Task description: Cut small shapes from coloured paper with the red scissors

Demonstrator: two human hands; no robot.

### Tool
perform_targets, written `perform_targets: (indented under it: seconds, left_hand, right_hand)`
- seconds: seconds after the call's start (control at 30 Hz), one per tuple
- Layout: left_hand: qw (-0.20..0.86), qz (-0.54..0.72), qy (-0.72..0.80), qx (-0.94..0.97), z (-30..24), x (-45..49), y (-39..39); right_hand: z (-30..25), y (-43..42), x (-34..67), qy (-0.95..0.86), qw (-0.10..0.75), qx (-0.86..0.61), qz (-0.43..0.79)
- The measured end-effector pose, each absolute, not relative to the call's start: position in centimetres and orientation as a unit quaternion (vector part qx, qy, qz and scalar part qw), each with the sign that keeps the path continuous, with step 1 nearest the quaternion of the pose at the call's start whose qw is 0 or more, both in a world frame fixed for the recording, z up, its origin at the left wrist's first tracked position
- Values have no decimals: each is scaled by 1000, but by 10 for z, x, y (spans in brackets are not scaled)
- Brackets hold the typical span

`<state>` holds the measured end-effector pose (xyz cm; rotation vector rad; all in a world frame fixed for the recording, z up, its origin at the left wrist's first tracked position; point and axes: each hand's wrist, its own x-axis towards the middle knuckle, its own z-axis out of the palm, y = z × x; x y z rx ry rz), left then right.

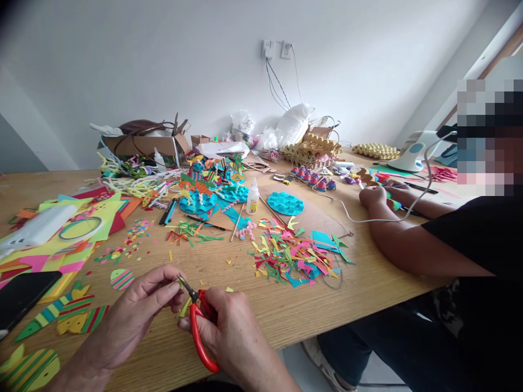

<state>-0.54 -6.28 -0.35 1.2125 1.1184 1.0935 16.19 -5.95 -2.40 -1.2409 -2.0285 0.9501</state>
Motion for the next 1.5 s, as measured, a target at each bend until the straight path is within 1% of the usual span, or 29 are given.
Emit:
perform_targets:
  seconds: [0.63, 0.83, 1.1, 1.5]
  left_hand:
    - [555, 496, 468, 476, -2, -9, -65]
    - [562, 498, 466, 468, -1, -12, -66]
    - [569, 496, 490, 437, 1, -13, -66]
    - [591, 510, 497, 380, 4, -7, -70]
  right_hand:
    - [-25, -58, 161, -772, 264, -470, 336]
    - [-27, -55, 161, -782, 243, -466, 334]
    - [-12, -62, 159, -776, 202, -486, 346]
    - [-15, -62, 155, -782, 211, -484, 332]
